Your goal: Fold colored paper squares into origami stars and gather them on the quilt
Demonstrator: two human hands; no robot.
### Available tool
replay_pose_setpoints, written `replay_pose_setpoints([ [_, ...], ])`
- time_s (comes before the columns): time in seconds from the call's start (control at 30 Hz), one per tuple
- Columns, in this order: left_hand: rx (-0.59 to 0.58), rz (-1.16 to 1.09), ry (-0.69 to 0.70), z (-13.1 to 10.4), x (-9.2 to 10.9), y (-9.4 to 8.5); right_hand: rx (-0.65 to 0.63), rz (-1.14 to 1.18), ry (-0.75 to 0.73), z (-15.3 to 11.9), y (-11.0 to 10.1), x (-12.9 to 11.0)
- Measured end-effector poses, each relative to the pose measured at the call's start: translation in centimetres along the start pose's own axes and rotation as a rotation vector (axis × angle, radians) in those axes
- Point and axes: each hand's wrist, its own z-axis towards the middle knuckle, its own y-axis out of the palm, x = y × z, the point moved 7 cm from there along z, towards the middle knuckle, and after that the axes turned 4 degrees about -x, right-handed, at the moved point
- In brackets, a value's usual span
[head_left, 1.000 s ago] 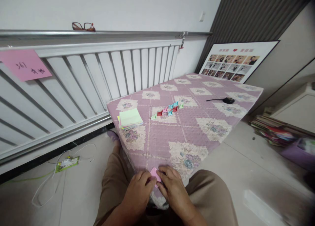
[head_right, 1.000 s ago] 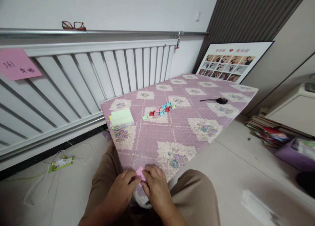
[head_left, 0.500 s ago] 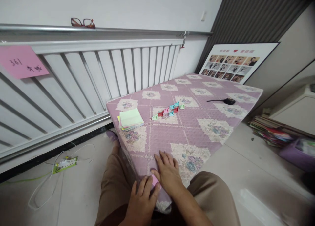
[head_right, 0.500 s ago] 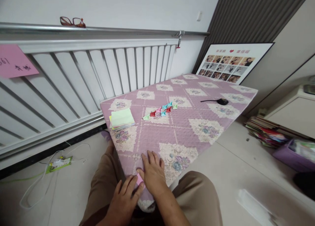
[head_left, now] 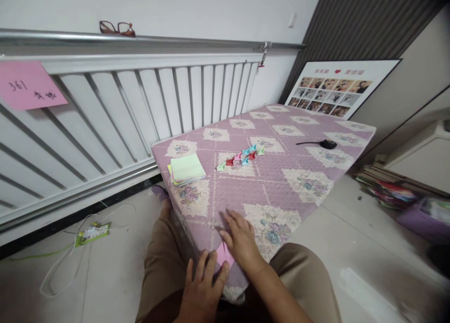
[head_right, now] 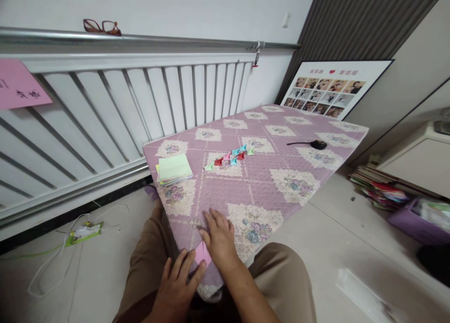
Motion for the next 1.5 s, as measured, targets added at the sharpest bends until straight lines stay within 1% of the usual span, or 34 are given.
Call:
replay_pose_setpoints([
  [0.07, -0.02, -0.005, 0.01, 0.1, -0.1, -0.2, 0.073, 0.102, -0.084, -1.2, -0.6, -0.4],
  [0.1, -0.022, -0.01, 0.014, 0.2, -0.1, -0.3, 0.071, 0.145, -0.145, -1.9, -0.6, -0.8],
  [0.17, -0.017, -0.02, 0.014, 0.3, -0.2, -0.5, 0.036, 0.145, -0.237, -3.5, -0.1, -1.4],
  [0.2, -0.013, -0.024, 0.019, 0.3, -0.3, -0.5, 0.026, 0.128, -0.263, -4.2, 0.1, -1.6],
  [0.27, -0.001, -0.037, 0.035, 0.3, -0.5, -0.7, 0.017, 0.133, -0.269, -5.3, 0.3, -1.6],
  [0.33, -0.006, -0.06, 0.056, 0.3, -0.7, -0.8, -0.011, 0.178, -0.265, -5.8, 0.1, -1.5],
  [0.4, -0.023, -0.092, 0.058, 0.2, -1.1, -0.9, -0.068, 0.242, -0.272, -5.9, -0.3, -1.5],
  [0.47, -0.048, -0.129, 0.037, 0.3, -1.6, -0.9, -0.136, 0.3, -0.279, -5.8, -0.8, -1.6],
  [0.53, -0.078, -0.171, 0.012, 0.5, -2.0, -1.0, -0.177, 0.332, -0.271, -5.6, -1.1, -1.6],
  [0.63, -0.144, -0.261, -0.028, 1.3, -2.3, -1.6, -0.18, 0.346, -0.245, -5.5, -1.0, -1.4],
  [0.73, -0.223, -0.383, -0.094, 2.6, -2.7, -2.2, -0.174, 0.357, -0.235, -5.6, -0.8, -1.4],
  [0.83, -0.258, -0.471, -0.088, 4.0, -2.7, -2.7, -0.18, 0.37, -0.234, -5.7, -0.9, -1.6],
  [0.93, -0.278, -0.511, -0.037, 4.9, -2.4, -2.4, -0.186, 0.375, -0.236, -5.6, -1.3, -1.7],
  [1.07, -0.288, -0.523, 0.004, 5.4, -2.5, -1.8, -0.185, 0.375, -0.25, -5.6, -1.5, -1.7],
  [1.3, -0.262, -0.525, 0.0, 5.4, -2.8, -1.8, -0.188, 0.386, -0.26, -5.7, -1.3, -1.5],
  [1.5, -0.247, -0.545, -0.014, 5.5, -2.9, -1.9, -0.154, 0.405, -0.271, -5.5, -1.8, -1.6],
])
